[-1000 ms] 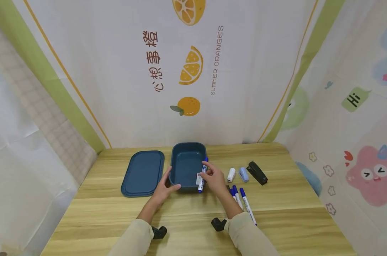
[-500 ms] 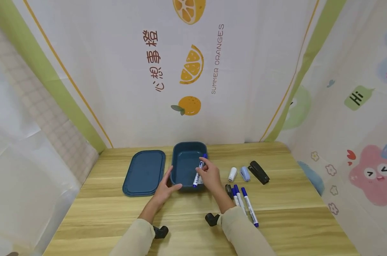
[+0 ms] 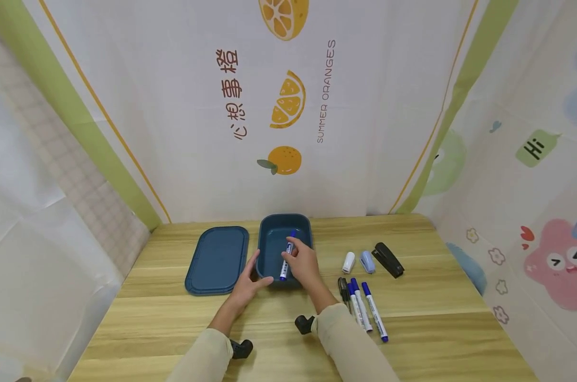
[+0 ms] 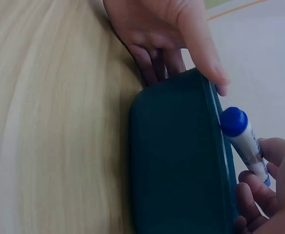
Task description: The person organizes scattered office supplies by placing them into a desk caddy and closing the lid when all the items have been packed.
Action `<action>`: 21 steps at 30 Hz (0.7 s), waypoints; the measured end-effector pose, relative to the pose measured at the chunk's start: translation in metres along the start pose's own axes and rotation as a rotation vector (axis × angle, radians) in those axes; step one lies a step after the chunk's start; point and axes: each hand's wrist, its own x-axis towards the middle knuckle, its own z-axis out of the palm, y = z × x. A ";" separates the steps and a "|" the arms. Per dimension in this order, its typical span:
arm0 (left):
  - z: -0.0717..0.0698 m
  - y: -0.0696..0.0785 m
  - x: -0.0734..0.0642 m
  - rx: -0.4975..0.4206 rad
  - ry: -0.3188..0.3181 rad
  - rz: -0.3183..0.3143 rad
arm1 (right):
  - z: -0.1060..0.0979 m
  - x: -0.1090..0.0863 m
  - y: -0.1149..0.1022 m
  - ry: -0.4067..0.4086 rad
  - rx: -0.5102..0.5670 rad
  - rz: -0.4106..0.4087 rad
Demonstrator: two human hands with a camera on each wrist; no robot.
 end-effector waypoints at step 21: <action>0.001 0.002 -0.001 -0.018 -0.001 -0.013 | 0.021 0.013 -0.005 -0.005 -0.066 0.071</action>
